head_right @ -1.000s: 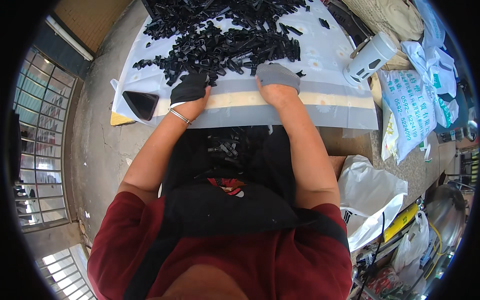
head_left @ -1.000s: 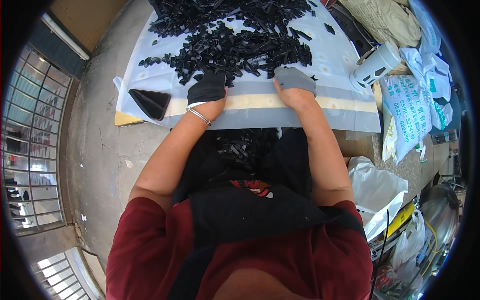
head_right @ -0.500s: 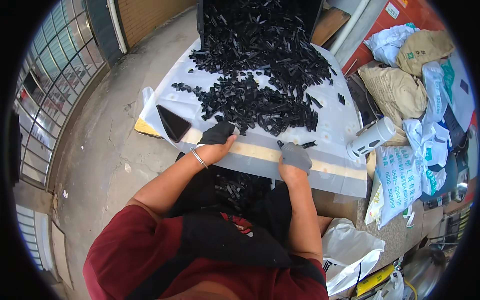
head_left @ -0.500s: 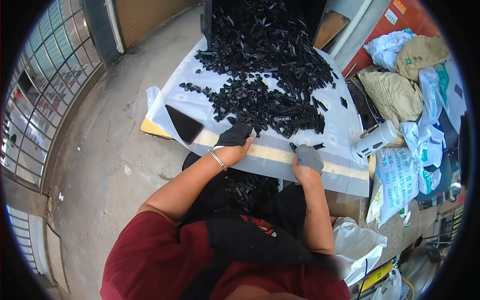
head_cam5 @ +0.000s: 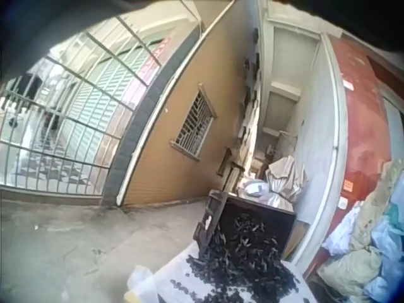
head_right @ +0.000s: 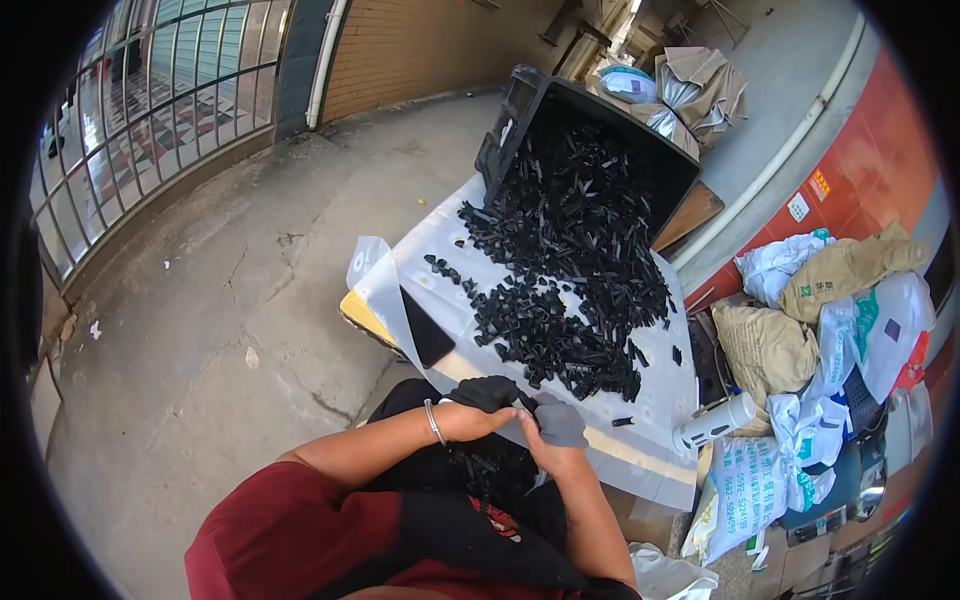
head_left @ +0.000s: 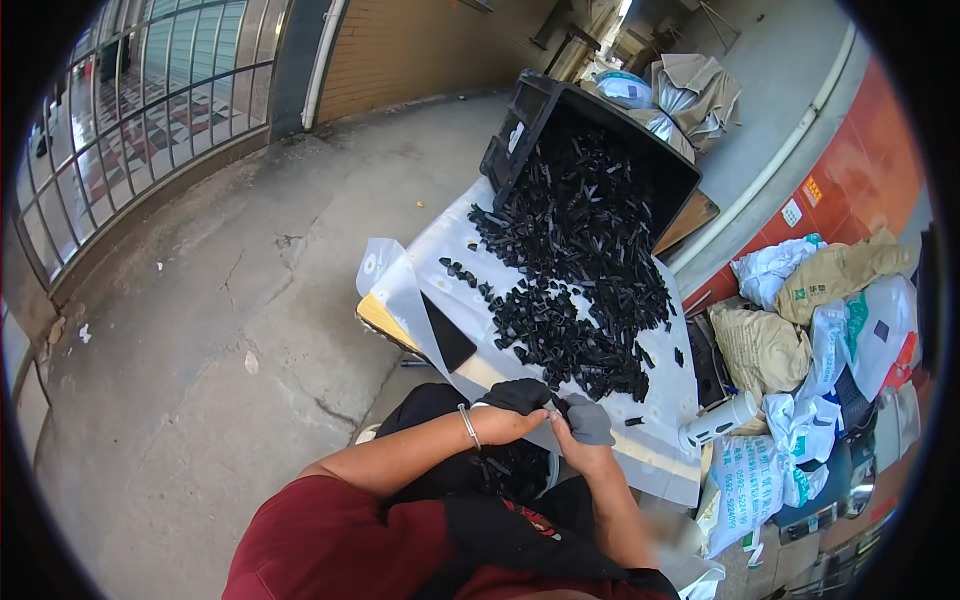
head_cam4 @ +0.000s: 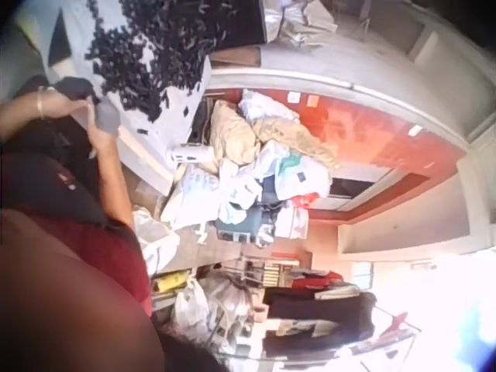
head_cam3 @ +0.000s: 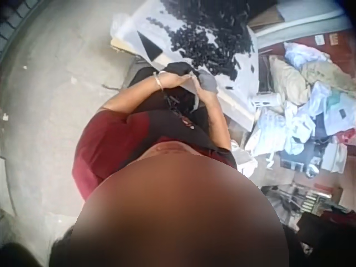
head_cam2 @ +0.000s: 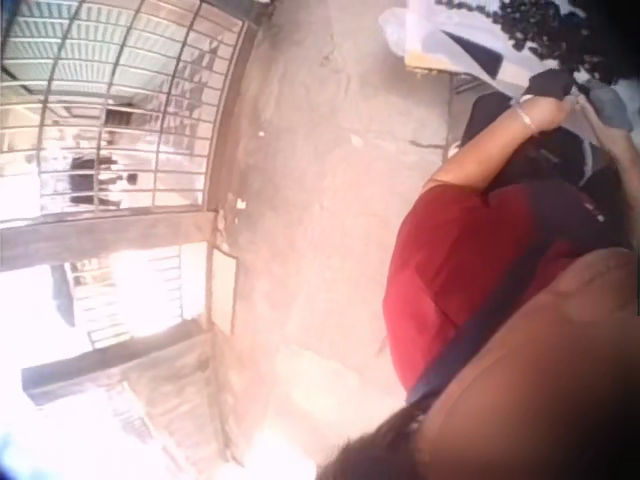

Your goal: Sorting small black parts on a table and then placing them into a bag within a bucket.

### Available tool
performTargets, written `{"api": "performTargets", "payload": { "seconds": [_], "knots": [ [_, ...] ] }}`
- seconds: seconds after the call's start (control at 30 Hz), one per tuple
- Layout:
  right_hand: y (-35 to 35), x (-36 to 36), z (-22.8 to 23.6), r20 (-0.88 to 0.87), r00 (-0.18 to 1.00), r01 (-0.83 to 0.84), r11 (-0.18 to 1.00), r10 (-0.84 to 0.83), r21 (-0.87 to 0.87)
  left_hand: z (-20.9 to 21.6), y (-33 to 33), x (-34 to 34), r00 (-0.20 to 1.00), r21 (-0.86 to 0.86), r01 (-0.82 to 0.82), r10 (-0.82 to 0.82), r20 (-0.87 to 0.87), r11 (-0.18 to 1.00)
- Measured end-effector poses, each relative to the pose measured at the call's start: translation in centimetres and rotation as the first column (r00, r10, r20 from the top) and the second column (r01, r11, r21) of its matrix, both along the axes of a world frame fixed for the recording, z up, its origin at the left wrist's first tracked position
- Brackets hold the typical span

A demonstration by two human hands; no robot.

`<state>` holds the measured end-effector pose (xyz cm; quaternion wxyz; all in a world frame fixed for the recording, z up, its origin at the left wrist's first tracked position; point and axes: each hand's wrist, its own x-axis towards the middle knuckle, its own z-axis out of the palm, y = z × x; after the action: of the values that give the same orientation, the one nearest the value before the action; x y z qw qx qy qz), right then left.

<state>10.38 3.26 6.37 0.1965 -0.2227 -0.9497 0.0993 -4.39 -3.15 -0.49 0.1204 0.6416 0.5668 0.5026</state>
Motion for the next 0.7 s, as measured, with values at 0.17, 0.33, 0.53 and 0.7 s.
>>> {"api": "performTargets", "payload": {
  "seconds": [0.17, 0.33, 0.53, 0.7],
  "knots": [
    [-1.1, -3.6, 1.4, 0.037, 0.998, -0.058, 0.998, 0.057, 0.006, 1.1, -2.3, -3.1, 0.999, -0.047, -0.011, 0.014, 0.052, 0.999],
    [-2.7, -6.0, 1.2, -0.102, 0.995, -0.023, 0.998, 0.017, -0.061, 2.8, -4.9, -5.2, 0.795, -0.204, 0.193, -0.031, 0.606, 0.96],
    [-4.5, -7.7, 1.2, -0.1, 0.98, -0.174, 0.985, 0.174, 0.007, -0.2, -4.8, -5.8, 0.916, -0.362, 0.159, -0.001, 0.401, 0.919],
    [-4.6, -9.1, 2.5, -0.09, 0.968, -0.235, 0.972, 0.235, 0.007, -1.3, -4.9, -7.7, 0.993, -0.288, 0.058, -0.026, 0.115, 0.956]
  ]
}}
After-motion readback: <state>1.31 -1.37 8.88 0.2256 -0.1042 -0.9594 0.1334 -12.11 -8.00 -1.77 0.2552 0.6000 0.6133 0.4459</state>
